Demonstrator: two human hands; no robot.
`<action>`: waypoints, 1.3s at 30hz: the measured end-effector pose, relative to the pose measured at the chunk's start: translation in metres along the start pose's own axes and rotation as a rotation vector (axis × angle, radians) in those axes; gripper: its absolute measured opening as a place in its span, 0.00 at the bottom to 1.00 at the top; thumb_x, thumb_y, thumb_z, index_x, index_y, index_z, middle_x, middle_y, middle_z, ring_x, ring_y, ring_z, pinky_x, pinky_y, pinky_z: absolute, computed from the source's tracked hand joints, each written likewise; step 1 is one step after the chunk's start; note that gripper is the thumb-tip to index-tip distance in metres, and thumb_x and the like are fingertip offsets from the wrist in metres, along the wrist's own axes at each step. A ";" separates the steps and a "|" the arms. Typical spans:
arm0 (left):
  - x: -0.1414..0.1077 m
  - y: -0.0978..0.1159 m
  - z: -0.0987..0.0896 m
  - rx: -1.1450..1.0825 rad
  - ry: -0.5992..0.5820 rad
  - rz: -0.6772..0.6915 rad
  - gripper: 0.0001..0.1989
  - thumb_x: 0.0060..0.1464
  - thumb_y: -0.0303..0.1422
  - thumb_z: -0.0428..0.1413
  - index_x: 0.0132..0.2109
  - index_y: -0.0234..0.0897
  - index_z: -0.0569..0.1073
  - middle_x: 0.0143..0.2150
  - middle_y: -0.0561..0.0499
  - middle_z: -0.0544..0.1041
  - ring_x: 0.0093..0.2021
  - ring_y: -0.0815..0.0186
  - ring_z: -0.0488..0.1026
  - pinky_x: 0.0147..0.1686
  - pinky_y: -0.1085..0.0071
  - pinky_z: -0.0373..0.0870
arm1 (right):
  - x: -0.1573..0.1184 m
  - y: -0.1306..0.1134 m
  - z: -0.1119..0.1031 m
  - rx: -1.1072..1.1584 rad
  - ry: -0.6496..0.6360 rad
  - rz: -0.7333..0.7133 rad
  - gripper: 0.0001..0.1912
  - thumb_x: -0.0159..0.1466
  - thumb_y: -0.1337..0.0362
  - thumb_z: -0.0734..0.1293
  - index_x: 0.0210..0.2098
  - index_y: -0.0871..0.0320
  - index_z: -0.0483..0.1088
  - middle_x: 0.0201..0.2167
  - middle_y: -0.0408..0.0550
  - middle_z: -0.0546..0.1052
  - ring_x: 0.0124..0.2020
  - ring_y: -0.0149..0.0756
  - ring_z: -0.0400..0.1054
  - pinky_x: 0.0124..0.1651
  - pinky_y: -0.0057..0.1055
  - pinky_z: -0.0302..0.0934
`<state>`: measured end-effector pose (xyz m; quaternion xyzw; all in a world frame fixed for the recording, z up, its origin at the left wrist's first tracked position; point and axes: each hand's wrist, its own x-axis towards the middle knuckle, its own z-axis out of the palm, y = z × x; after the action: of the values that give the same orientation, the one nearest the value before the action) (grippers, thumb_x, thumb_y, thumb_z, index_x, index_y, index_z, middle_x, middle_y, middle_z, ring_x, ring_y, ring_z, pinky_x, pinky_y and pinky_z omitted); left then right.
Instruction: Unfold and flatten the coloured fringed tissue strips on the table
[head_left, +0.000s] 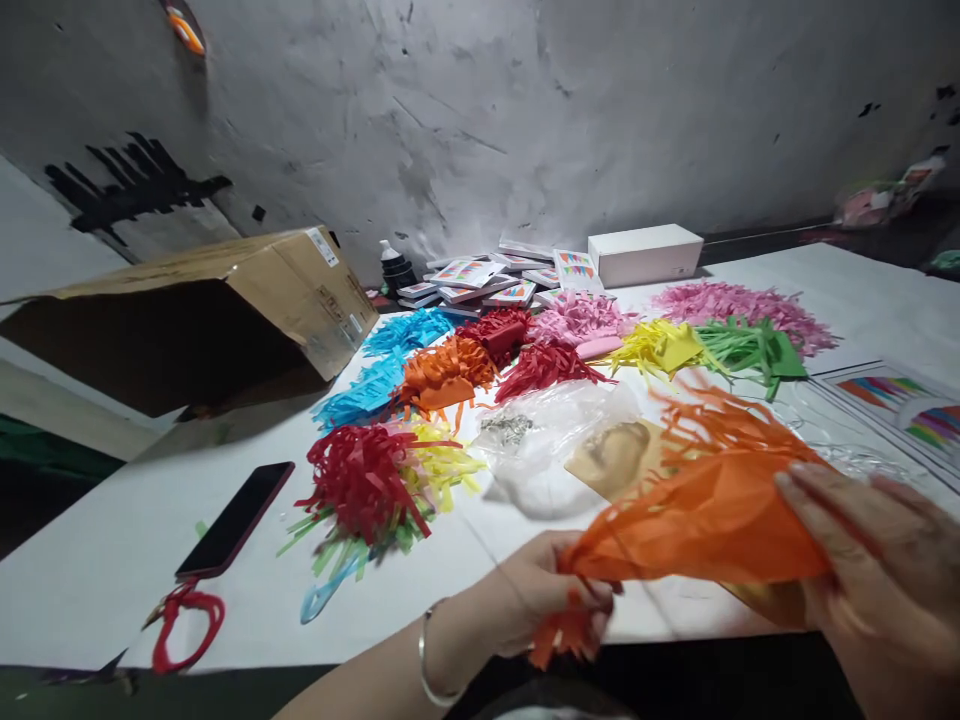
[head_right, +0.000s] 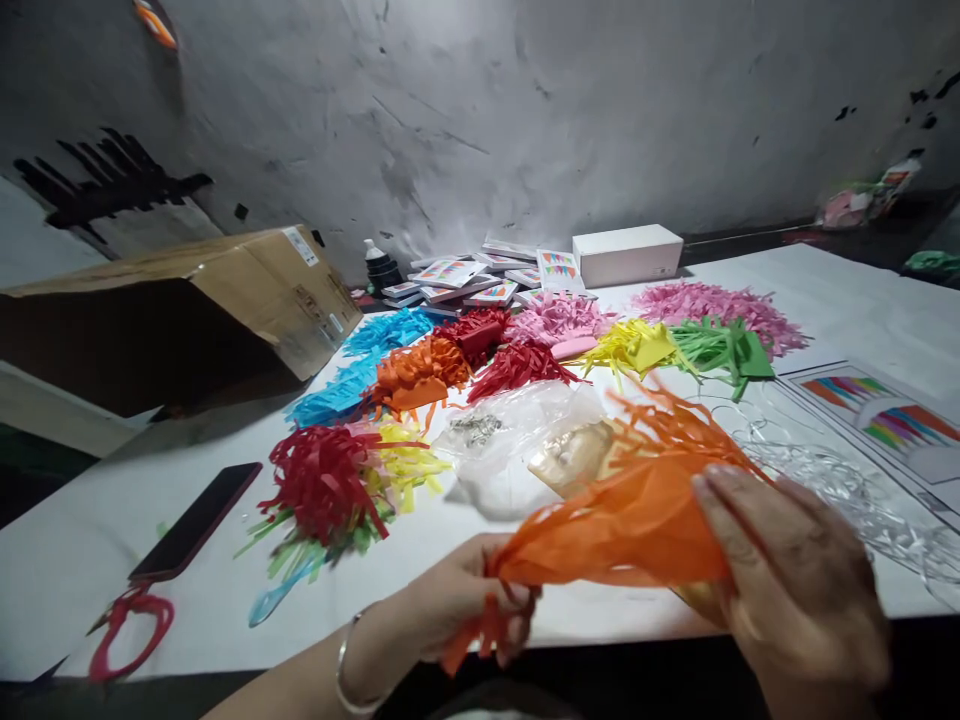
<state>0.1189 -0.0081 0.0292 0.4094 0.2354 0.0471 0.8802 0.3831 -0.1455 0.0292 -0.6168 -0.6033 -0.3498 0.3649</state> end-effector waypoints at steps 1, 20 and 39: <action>-0.008 0.005 -0.012 0.031 0.095 0.051 0.18 0.41 0.37 0.71 0.38 0.32 0.77 0.20 0.56 0.73 0.16 0.74 0.66 0.17 0.80 0.61 | -0.005 -0.009 0.003 0.013 -0.046 -0.091 0.27 0.69 0.74 0.63 0.67 0.56 0.65 0.59 0.52 0.76 0.57 0.43 0.73 0.67 0.43 0.59; -0.050 -0.042 -0.054 1.570 0.303 0.529 0.09 0.64 0.25 0.54 0.48 0.40 0.74 0.47 0.44 0.81 0.47 0.55 0.76 0.49 0.60 0.74 | -0.081 -0.122 0.092 0.198 -0.552 -0.239 0.21 0.74 0.61 0.58 0.60 0.67 0.68 0.62 0.57 0.72 0.62 0.45 0.68 0.65 0.44 0.56; -0.060 -0.044 -0.072 1.377 0.379 0.550 0.05 0.64 0.33 0.58 0.44 0.35 0.74 0.47 0.46 0.78 0.49 0.58 0.70 0.52 0.61 0.69 | -0.038 -0.122 0.074 0.672 -0.747 0.057 0.09 0.72 0.69 0.60 0.39 0.56 0.71 0.35 0.45 0.73 0.39 0.35 0.65 0.46 0.32 0.56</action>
<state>0.0283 -0.0033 -0.0210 0.8943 0.2485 0.1767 0.3276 0.2594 -0.0988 -0.0361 -0.5648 -0.7548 0.1185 0.3120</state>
